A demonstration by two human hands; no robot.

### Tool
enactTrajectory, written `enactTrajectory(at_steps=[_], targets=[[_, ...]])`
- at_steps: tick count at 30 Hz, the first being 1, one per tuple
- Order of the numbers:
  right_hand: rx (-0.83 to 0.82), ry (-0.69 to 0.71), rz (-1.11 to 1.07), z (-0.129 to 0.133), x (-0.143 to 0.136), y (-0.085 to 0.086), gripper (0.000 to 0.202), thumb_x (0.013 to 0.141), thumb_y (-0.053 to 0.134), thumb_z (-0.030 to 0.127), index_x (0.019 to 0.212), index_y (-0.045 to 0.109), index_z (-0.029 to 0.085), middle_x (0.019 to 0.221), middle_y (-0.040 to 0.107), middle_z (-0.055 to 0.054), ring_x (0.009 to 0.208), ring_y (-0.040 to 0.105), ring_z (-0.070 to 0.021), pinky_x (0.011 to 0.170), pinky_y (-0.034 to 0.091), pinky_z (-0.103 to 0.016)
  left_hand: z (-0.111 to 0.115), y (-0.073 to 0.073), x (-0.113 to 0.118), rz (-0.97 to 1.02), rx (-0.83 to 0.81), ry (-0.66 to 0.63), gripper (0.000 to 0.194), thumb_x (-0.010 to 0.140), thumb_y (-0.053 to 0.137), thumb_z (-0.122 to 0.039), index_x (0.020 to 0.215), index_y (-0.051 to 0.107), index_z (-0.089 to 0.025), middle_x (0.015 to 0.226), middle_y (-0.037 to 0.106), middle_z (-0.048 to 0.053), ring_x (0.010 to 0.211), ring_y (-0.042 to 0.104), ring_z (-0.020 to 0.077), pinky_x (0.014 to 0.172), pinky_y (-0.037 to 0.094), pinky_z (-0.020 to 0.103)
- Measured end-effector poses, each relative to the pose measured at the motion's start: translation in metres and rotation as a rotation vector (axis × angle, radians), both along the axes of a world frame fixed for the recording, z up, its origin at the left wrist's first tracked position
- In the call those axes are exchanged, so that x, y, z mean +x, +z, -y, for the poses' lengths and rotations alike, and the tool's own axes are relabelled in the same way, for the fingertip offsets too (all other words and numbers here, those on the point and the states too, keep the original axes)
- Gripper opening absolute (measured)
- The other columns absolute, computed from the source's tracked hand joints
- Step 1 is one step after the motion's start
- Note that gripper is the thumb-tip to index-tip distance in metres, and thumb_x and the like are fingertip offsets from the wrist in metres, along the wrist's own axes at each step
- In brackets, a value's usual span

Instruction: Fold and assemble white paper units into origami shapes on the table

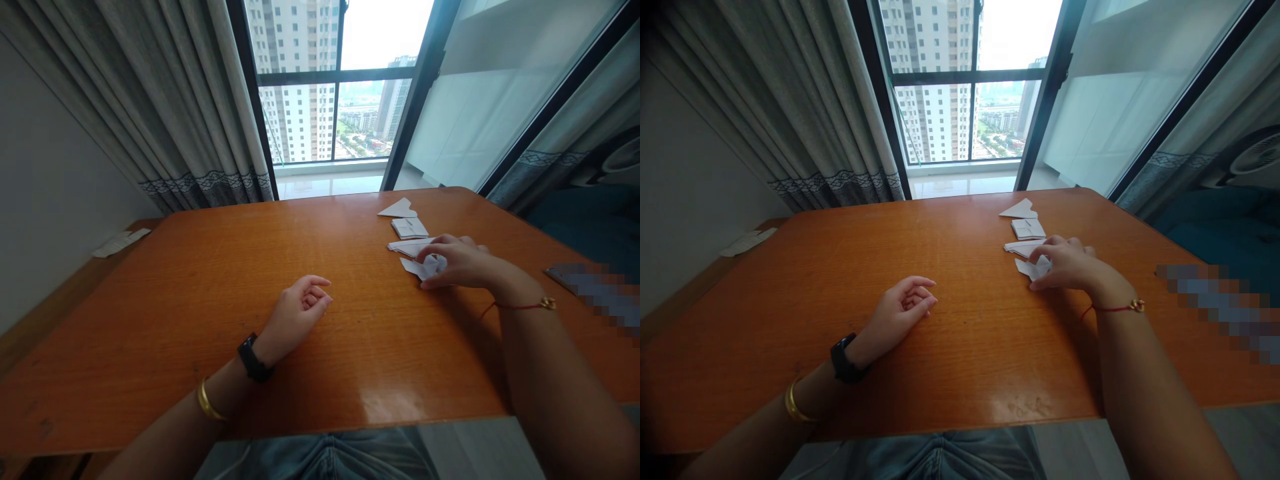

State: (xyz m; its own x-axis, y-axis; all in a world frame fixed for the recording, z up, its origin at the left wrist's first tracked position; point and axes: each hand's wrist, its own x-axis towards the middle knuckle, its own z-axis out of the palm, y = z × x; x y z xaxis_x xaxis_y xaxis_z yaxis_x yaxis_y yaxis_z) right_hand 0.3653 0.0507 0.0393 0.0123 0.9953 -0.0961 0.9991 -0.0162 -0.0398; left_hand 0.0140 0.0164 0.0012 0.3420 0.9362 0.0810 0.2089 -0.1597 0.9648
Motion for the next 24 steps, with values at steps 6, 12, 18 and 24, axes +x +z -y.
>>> enactTrajectory(at_steps=[6,12,18,24], targets=[[-0.036,-0.033,0.038,-0.002,-0.002,-0.004,0.048,0.054,0.076,0.047,0.101,0.071,0.039,0.127,0.052,-0.005,0.111,0.046,-0.0384,0.087,0.039,-0.052,0.0,-0.001,0.0,-0.005,-0.009,0.0,0.028,0.083,0.064,-0.032,0.105,0.06,-0.016,0.08,0.062,0.002,0.065,0.059,0.0122,0.06,0.048,0.024],[-0.064,-0.021,0.035,-0.003,-0.002,-0.005,0.042,0.057,0.074,0.045,0.098,0.071,0.037,0.129,0.051,-0.004,0.11,0.047,-0.0377,0.087,0.04,-0.052,0.0,0.001,0.001,-0.008,-0.012,-0.006,0.028,0.082,0.064,-0.032,0.104,0.06,-0.015,0.079,0.062,0.002,0.065,0.058,0.012,0.06,0.047,0.024],[-0.051,-0.064,0.002,0.001,0.012,0.004,0.042,0.06,0.073,0.047,0.1,0.068,0.036,0.131,0.05,-0.005,0.114,0.046,-0.0393,0.088,0.04,-0.053,0.0,0.002,0.0,-0.003,-0.019,0.002,0.028,0.082,0.064,-0.033,0.103,0.061,-0.015,0.08,0.062,0.002,0.066,0.059,0.0124,0.061,0.047,0.024],[-0.097,-0.102,-0.047,0.001,0.032,0.004,0.041,0.06,0.075,0.043,0.099,0.068,0.035,0.123,0.053,-0.007,0.111,0.047,-0.0397,0.092,0.038,-0.053,0.0,-0.001,-0.001,-0.015,-0.016,-0.011,0.028,0.082,0.064,-0.034,0.104,0.062,-0.016,0.081,0.062,0.003,0.066,0.059,0.0125,0.061,0.048,0.024]])
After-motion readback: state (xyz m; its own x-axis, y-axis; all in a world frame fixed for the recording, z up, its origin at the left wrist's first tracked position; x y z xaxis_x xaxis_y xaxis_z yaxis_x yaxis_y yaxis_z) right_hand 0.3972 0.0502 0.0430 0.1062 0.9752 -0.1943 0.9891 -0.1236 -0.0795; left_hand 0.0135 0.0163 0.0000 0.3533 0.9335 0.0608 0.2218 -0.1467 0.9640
